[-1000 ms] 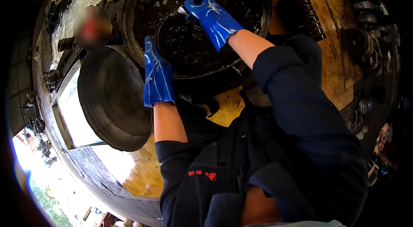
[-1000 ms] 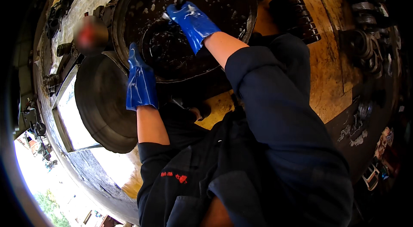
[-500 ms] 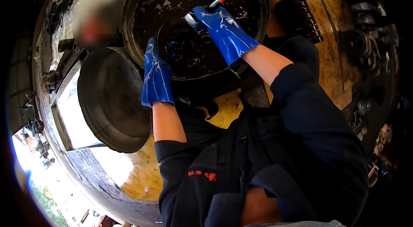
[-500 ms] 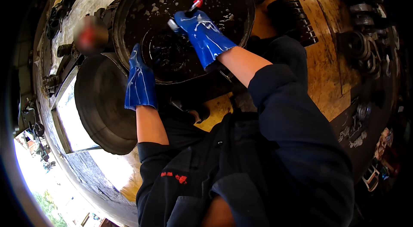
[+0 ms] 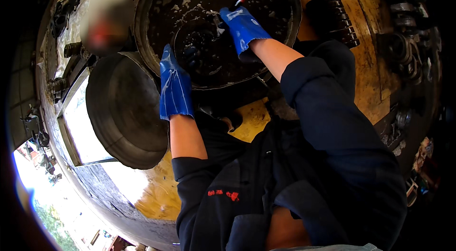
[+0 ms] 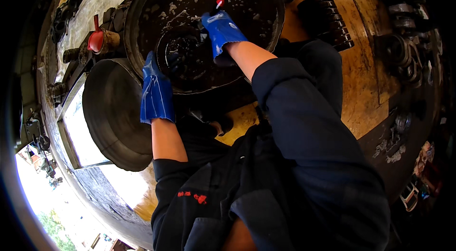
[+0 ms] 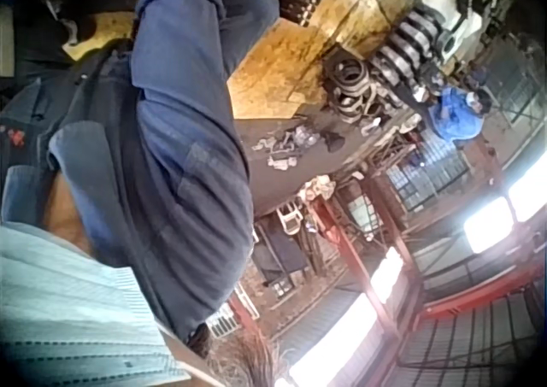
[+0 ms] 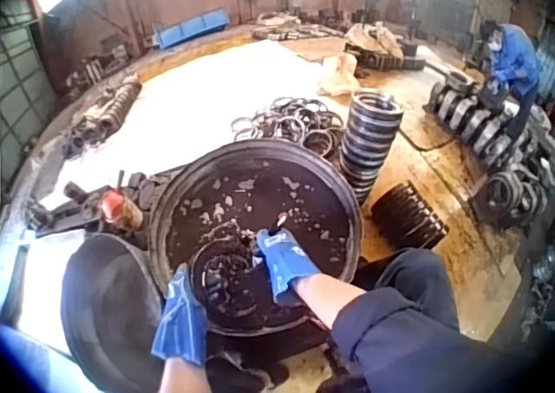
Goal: The person scrubs a circular metal part with a red-handled brush inside a large black basin filled with dark liquid. They repeatedly dip the part and brush it, then transfer the part to a second basin to the left.
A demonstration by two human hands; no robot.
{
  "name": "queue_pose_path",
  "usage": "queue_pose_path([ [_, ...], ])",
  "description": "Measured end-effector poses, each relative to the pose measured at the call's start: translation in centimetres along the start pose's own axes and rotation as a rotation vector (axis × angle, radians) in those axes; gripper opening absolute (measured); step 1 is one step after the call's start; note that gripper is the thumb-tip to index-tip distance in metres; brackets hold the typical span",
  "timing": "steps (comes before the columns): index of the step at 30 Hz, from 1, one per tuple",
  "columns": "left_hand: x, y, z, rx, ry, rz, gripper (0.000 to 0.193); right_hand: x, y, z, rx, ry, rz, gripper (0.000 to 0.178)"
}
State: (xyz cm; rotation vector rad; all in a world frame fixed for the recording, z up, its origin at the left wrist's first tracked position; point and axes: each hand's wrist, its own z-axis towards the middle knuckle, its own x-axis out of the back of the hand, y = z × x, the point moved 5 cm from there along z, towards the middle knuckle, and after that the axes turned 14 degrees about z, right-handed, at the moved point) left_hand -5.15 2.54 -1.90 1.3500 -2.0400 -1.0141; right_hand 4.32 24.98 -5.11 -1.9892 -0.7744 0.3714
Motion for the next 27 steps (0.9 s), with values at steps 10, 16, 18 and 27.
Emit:
queue_pose_path([
  [10, 1.7, -0.8, 1.6, 0.041, -0.048, 0.053, 0.052, -0.7, -3.7, -8.2, 0.034, -0.214, 0.34, 0.031],
  [16, 0.1, -2.1, 5.6, 0.123, -0.023, -0.248, 0.047, -4.5, -1.4, -4.0, 0.341, -0.199, 0.245, 0.027],
  [18, 3.7, -2.6, 7.8, -0.01, -0.135, 0.034, 0.044, -6.5, -1.2, -7.8, 0.072, -0.209, 0.375, 0.026],
  [27, 1.3, -0.3, 0.4, -0.164, -0.123, 0.184, 0.054, -3.2, 4.0, -12.0, 0.02, -0.416, -0.07, 0.032],
])
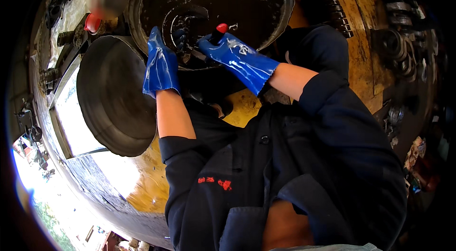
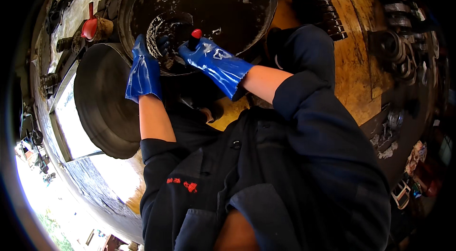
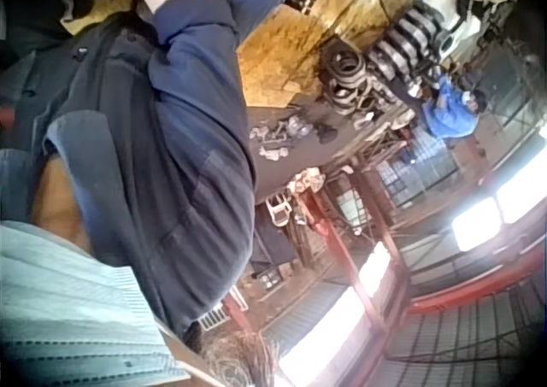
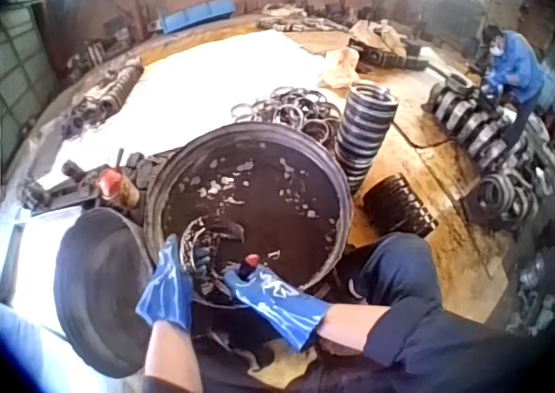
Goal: The person scrubs a circular metal part with a red-handled brush inside a large black basin filled with dark liquid. They repeatedly dip the part and brush it, then transfer the part to a second basin to the left.
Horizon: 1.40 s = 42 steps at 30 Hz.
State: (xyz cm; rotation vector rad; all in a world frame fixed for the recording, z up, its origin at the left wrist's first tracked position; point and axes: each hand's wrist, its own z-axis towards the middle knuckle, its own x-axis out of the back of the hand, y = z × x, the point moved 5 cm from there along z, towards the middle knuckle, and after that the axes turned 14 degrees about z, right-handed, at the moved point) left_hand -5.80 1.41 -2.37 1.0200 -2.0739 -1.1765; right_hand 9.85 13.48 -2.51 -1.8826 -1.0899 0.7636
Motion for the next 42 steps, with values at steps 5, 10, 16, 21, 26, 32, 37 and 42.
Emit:
queue_pose_path([
  [5, -0.6, 0.5, -0.2, -0.01, -0.015, -0.077, 0.051, 2.9, 2.1, 3.6, 0.063, -0.122, -0.102, 0.026],
  [10, -1.2, 3.2, -3.8, -0.627, 0.324, 1.028, 0.04, 3.2, -0.8, 7.7, 0.356, -0.007, -0.874, 0.022],
  [16, -1.3, 2.2, -1.5, -0.303, 0.006, 0.023, 0.041, -1.1, -4.0, 7.2, 0.947, -0.255, -1.176, 0.036],
  [21, -2.0, 3.5, -2.6, -0.374, 0.102, 0.311, 0.048, -0.9, -4.4, 8.0, 0.966, -0.165, -1.148, 0.036],
  [26, -1.6, 0.2, 1.1, 0.116, 0.035, -0.306, 0.039, -0.4, -2.7, 10.6, 0.218, -0.111, -1.023, 0.03],
  [32, -3.3, -0.4, 1.6, -0.085, -0.096, -0.181, 0.038, 5.5, -0.7, 8.3, 0.078, -0.121, -0.335, 0.039],
  [37, -6.3, 1.1, 0.7, -0.142, -0.089, -0.117, 0.04, 10.2, -5.7, 4.9, 0.188, 0.085, -0.349, 0.048],
  [42, -7.5, 2.9, -0.8, -0.181, -0.167, 0.416, 0.043, 11.2, -11.8, 3.0, 0.329, 0.168, -0.192, 0.045],
])
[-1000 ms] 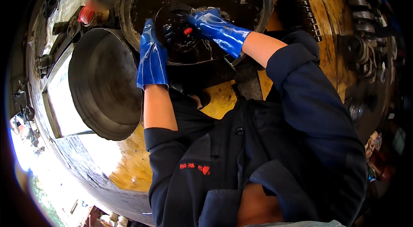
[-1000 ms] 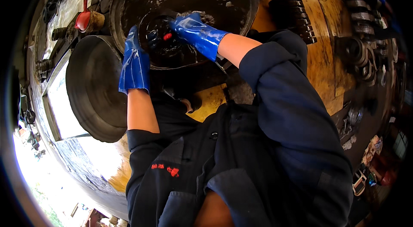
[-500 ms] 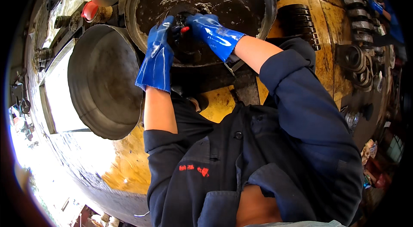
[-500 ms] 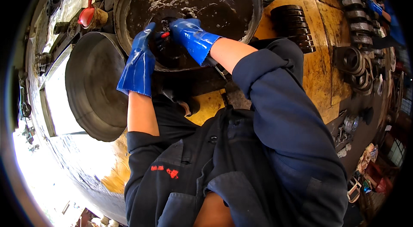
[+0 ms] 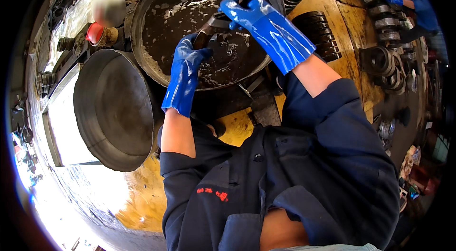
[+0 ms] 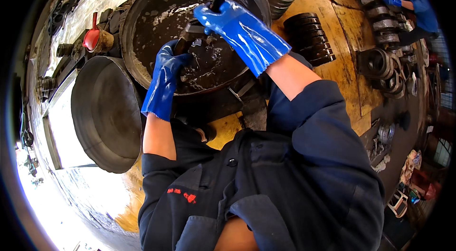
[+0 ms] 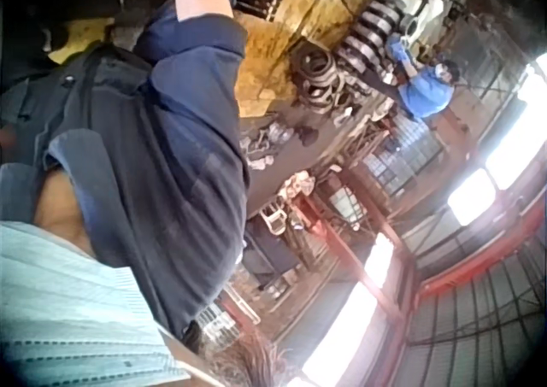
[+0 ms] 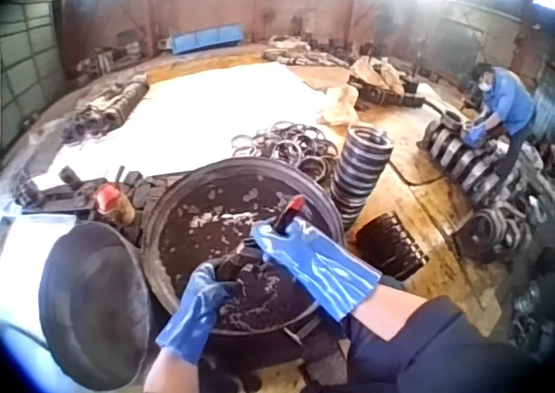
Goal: The person scrubs a circular metal part with a red-handled brush inside a large black basin filled with dark liquid. They repeatedly dip the part and brush it, then transfer the part to a second basin to the left.
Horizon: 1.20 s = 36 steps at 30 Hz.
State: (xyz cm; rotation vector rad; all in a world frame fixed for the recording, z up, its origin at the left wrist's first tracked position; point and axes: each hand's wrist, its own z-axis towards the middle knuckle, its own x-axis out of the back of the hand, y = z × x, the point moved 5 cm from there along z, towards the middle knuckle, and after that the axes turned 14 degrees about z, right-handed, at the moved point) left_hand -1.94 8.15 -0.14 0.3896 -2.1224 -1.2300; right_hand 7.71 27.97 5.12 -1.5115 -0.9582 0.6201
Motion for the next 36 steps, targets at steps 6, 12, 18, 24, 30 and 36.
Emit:
queue_pose_path([
  [6, -1.0, -2.4, 2.5, 0.057, -0.096, -0.309, 0.048, -4.6, -3.2, -1.0, -0.015, -0.129, -0.244, 0.049],
  [12, -0.9, -0.8, 0.5, -0.021, -0.091, -0.143, 0.058, -1.0, -0.2, 2.2, -0.186, -0.064, -0.085, 0.046],
  [18, -0.6, -1.3, 0.2, 0.04, -0.025, -0.095, 0.065, 2.9, 5.9, 3.7, -0.023, 0.031, -0.2, 0.045],
  [24, -0.3, -0.3, -0.2, 0.058, -0.003, -0.034, 0.066, 2.1, 10.6, 4.4, -0.482, 0.182, 0.085, 0.044],
  [30, -5.7, 10.1, 5.7, 0.026, -0.154, 0.979, 0.07, 3.7, 20.7, 5.9, -0.377, 0.128, 0.338, 0.032],
  [36, -8.4, 10.5, 10.3, -0.183, -0.555, 1.613, 0.037, 2.5, 12.1, 4.0, -0.445, -0.068, 0.14, 0.042],
])
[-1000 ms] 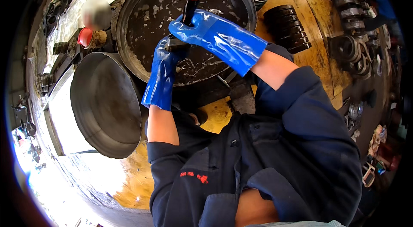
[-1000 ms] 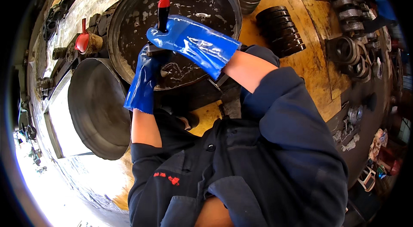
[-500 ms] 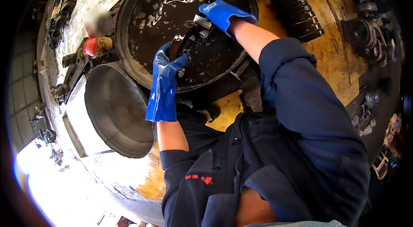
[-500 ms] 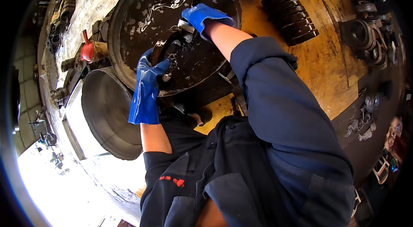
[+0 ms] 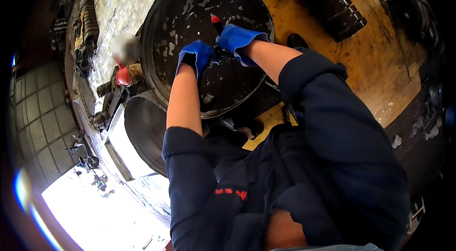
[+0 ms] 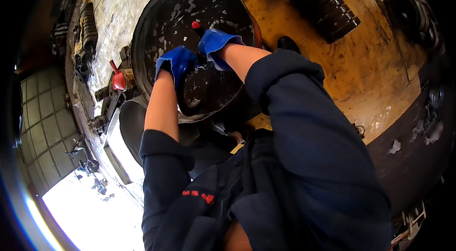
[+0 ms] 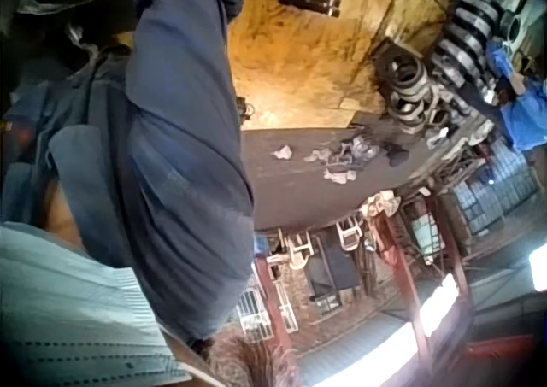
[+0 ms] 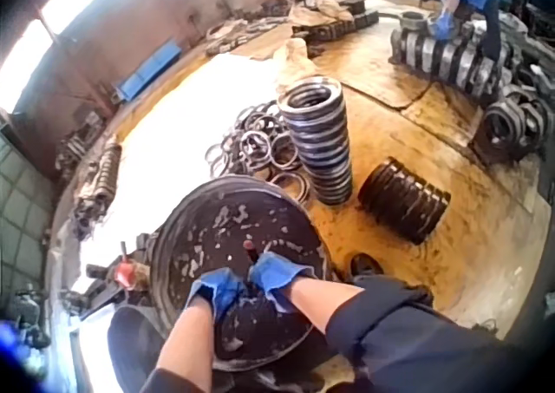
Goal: The person scrubs a circular metal part with a red-handled brush inside a large black basin filled with dark liquid. They repeatedly dip the part and brush it, then transfer the part to a second basin to the left.
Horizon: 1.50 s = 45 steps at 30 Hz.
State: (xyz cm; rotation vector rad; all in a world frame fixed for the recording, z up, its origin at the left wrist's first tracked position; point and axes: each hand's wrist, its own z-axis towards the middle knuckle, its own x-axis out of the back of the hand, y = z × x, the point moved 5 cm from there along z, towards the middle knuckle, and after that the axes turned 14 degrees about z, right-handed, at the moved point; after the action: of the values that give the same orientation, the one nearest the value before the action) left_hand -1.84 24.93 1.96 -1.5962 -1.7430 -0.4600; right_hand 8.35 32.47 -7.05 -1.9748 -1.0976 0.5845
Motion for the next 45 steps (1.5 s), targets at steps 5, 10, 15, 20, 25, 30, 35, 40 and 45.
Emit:
queue_pose_path([
  [5, -2.7, -1.9, -1.8, -0.036, 0.01, -0.214, 0.023, 2.3, -5.0, -2.8, 0.199, 0.103, -0.099, 0.044],
  [10, -5.9, -1.9, -5.4, 0.15, -0.013, -1.221, 0.044, 4.3, -7.0, -5.2, 0.39, 0.073, 0.033, 0.048],
  [15, -13.6, -4.0, -9.8, 0.153, 0.381, -1.463, 0.045, -0.3, -10.1, -8.0, 0.505, -0.09, 0.151, 0.046],
  [20, -16.7, -4.1, -8.8, 0.25, 0.463, -1.5, 0.046, -6.9, -9.7, -9.7, 0.654, -0.218, -0.042, 0.044],
  [25, -14.9, -2.8, -9.7, 0.164, 0.396, -1.666, 0.051, -3.3, -7.6, -4.9, 0.524, -0.109, -0.053, 0.042],
  [30, -14.6, -2.9, -10.3, 0.304, 0.443, -1.41, 0.043, -0.3, -3.8, -1.2, 0.652, 0.029, -0.426, 0.04],
  [35, -14.9, -3.2, -9.1, 0.276, 0.392, -1.352, 0.038, 0.9, -3.7, 0.1, 0.568, 0.093, -0.309, 0.037],
  [40, -14.0, -3.1, -8.8, 0.254, 0.39, -1.271, 0.039, 0.0, -10.7, -9.2, 0.558, -0.011, 0.341, 0.041],
  [45, -15.0, -3.7, -9.0, 0.285, 0.375, -1.312, 0.037, -2.3, -8.8, -6.1, 0.459, -0.047, 0.233, 0.04],
])
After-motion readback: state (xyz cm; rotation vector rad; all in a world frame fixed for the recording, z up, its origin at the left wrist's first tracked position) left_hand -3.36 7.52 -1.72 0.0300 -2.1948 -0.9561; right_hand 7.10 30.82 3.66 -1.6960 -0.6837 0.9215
